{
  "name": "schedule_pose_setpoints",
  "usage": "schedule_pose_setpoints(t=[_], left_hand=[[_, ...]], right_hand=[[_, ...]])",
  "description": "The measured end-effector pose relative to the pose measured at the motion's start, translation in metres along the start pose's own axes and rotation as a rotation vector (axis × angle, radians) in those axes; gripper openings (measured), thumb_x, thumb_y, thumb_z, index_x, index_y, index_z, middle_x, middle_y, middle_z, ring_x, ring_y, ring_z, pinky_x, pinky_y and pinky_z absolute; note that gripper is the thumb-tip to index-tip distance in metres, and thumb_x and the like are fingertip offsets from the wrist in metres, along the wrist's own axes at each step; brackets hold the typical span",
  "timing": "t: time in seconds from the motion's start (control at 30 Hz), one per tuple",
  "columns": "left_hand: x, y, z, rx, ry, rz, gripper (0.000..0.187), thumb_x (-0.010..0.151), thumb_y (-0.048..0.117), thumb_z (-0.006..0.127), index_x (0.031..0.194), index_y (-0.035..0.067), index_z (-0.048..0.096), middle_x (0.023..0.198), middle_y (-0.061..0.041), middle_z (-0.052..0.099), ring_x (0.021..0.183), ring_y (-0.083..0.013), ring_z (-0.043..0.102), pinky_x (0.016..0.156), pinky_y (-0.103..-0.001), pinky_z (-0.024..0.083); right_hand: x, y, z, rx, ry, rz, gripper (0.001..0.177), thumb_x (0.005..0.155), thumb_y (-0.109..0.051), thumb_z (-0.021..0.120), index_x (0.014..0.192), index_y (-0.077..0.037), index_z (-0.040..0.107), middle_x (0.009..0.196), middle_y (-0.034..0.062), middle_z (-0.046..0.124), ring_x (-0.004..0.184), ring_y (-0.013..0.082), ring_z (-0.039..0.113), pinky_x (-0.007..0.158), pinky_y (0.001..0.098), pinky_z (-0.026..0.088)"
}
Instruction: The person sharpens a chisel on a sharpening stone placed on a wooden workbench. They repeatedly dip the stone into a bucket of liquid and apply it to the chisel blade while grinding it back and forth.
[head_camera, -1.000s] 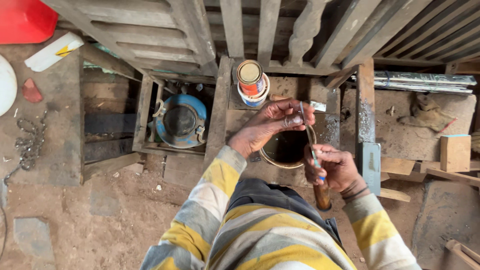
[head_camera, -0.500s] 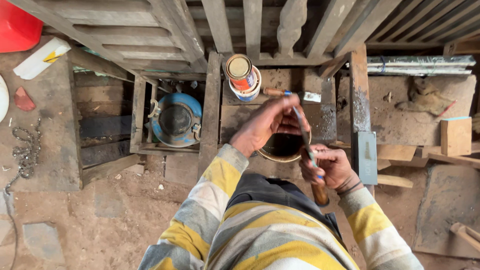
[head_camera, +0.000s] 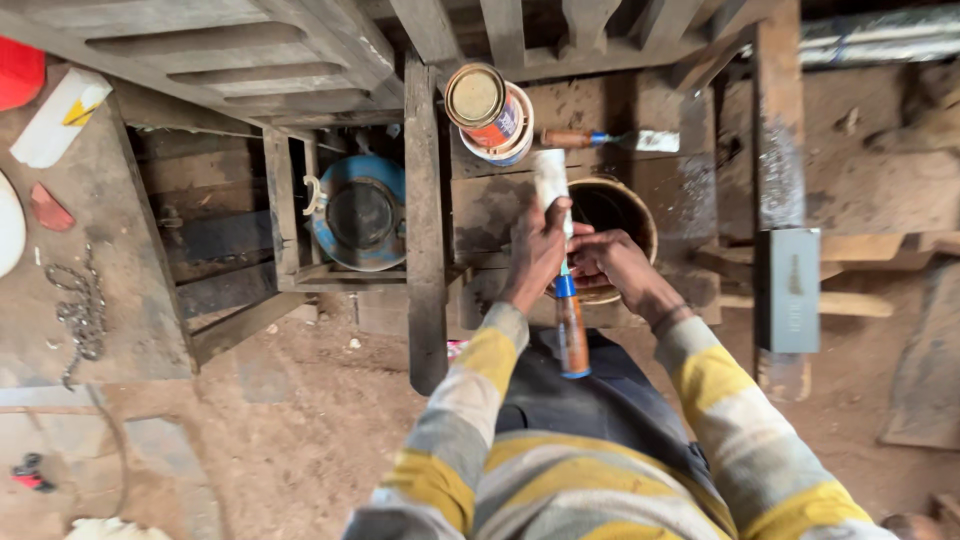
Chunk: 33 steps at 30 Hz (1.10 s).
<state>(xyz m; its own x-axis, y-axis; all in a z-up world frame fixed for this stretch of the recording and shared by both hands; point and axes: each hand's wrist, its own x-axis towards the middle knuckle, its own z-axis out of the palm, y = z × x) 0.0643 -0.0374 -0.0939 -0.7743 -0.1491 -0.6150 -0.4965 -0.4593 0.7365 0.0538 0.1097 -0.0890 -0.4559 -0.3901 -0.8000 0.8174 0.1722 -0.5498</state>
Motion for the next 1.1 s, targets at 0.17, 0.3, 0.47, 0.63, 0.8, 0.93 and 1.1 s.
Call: schedule_pose_setpoints(t=[0.17,0.3,0.47,0.63,0.8,0.93,1.1], left_hand=[[0.001,0.0,-0.05,0.184,0.097,0.017,0.035,0.111,0.034,0.043,0.118,0.001,0.051,0.073,-0.01,0.069,0.059,-0.0165,0.07,0.053,-0.031,0.058],[0.002,0.007,-0.067,0.099,-0.02,0.014,0.036,0.114,0.031,0.044,0.119,-0.005,0.048,0.066,-0.009,0.055,0.048,-0.018,0.059,0.045,-0.035,0.052],[-0.025,-0.002,-0.042,0.257,-0.121,-0.429,0.057,0.103,0.02,0.047,0.154,0.016,0.021,0.069,-0.006,0.057,0.049,-0.0147,0.055,0.046,-0.036,0.052],[-0.013,-0.036,-0.039,0.234,-0.199,-0.536,0.061,0.102,0.012,0.044,0.155,0.01,0.015,0.071,-0.009,0.058,0.053,-0.0169,0.058,0.048,-0.037,0.057],[0.019,-0.115,-0.051,0.211,-0.182,-0.54,0.039,0.104,0.017,0.046,0.137,-0.004,0.039,0.075,-0.015,0.064,0.053,-0.02,0.059,0.044,-0.036,0.051],[0.043,-0.18,-0.063,0.069,-0.179,-0.469,0.035,0.096,0.006,0.051,0.131,0.001,0.048,0.098,-0.014,0.06,0.076,-0.0235,0.063,0.059,-0.041,0.057],[0.06,-0.217,-0.065,-0.07,-0.27,-0.405,0.042,0.093,0.008,0.053,0.135,0.009,0.05,0.114,-0.012,0.063,0.101,-0.0231,0.063,0.081,-0.04,0.057]], right_hand=[[0.035,0.017,0.002,0.071,0.187,0.086,0.03,0.089,-0.008,0.05,0.112,-0.001,0.069,0.105,0.0108,0.077,0.093,0.0232,0.075,0.078,0.0384,0.061],[0.066,0.065,-0.038,0.098,0.315,0.1,0.035,0.094,-0.018,0.05,0.117,-0.004,0.072,0.112,0.0088,0.077,0.1,0.0195,0.074,0.082,0.0377,0.058],[0.158,0.15,-0.079,-0.548,0.666,0.126,0.053,0.122,-0.037,0.043,0.115,0.005,0.075,0.099,0.026,0.072,0.098,0.0394,0.069,0.086,0.0511,0.053],[0.187,0.139,-0.085,1.01,0.1,0.174,0.033,0.109,-0.024,0.043,0.091,-0.005,0.063,0.078,0.013,0.063,0.078,0.0294,0.065,0.076,0.047,0.06],[0.079,0.077,-0.069,0.718,0.209,0.059,0.027,0.104,-0.014,0.043,0.097,0.0,0.065,0.089,0.0137,0.07,0.088,0.0278,0.068,0.085,0.0422,0.062],[-0.027,-0.003,0.005,0.213,0.208,0.007,0.028,0.101,-0.007,0.048,0.118,0.004,0.067,0.114,0.0155,0.073,0.106,0.0243,0.069,0.099,0.0354,0.056],[-0.064,-0.015,0.03,0.033,0.169,-0.143,0.048,0.091,0.005,0.048,0.137,0.005,0.061,0.131,0.02,0.07,0.118,0.0247,0.068,0.107,0.0346,0.052]])
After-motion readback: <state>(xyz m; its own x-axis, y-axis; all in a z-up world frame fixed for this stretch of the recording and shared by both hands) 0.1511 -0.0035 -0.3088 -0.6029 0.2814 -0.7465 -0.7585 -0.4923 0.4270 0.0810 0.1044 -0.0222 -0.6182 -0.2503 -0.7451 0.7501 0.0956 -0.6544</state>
